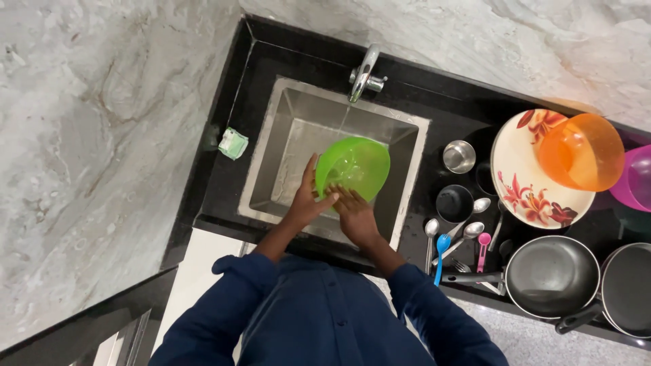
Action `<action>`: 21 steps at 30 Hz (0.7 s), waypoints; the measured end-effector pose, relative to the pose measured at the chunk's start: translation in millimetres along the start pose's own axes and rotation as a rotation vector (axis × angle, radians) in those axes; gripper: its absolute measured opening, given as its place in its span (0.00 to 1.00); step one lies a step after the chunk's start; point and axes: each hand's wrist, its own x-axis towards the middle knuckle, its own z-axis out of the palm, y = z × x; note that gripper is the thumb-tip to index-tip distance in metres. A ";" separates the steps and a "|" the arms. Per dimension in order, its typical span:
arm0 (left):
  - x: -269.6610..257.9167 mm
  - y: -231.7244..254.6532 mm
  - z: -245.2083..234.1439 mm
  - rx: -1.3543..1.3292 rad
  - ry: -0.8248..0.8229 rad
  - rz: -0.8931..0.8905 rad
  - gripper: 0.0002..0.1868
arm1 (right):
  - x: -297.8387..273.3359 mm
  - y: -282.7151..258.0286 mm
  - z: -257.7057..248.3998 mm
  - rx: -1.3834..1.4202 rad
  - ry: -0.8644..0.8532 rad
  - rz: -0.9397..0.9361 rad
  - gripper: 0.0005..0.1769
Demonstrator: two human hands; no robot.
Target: Washing various kitchen items including plastic bowls and a frying pan in a sink.
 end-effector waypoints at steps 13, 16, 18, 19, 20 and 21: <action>-1.8 -22.7 -12.7 -0.074 0.019 0.055 0.67 | 15.2 3.2 -22.4 -0.195 -0.041 -0.062 0.24; -15.1 -30.1 -6.8 -0.065 0.009 -0.111 0.65 | 19.2 -10.5 -9.1 -0.080 -0.005 -0.033 0.24; -19.7 -62.2 -3.4 -0.108 0.138 0.002 0.53 | 13.8 -15.2 -3.0 -0.044 -0.032 -0.019 0.23; -22.2 -58.7 -4.8 -0.114 0.141 -0.007 0.53 | 9.8 -13.9 -6.8 -0.043 -0.043 -0.016 0.23; -19.5 -53.9 -8.5 -0.127 0.169 -0.081 0.49 | 11.0 -10.9 -10.7 -0.101 -0.067 -0.037 0.23; -17.1 -48.3 -12.4 -0.139 0.197 -0.156 0.46 | 12.5 -8.5 -15.1 -0.160 -0.090 -0.059 0.23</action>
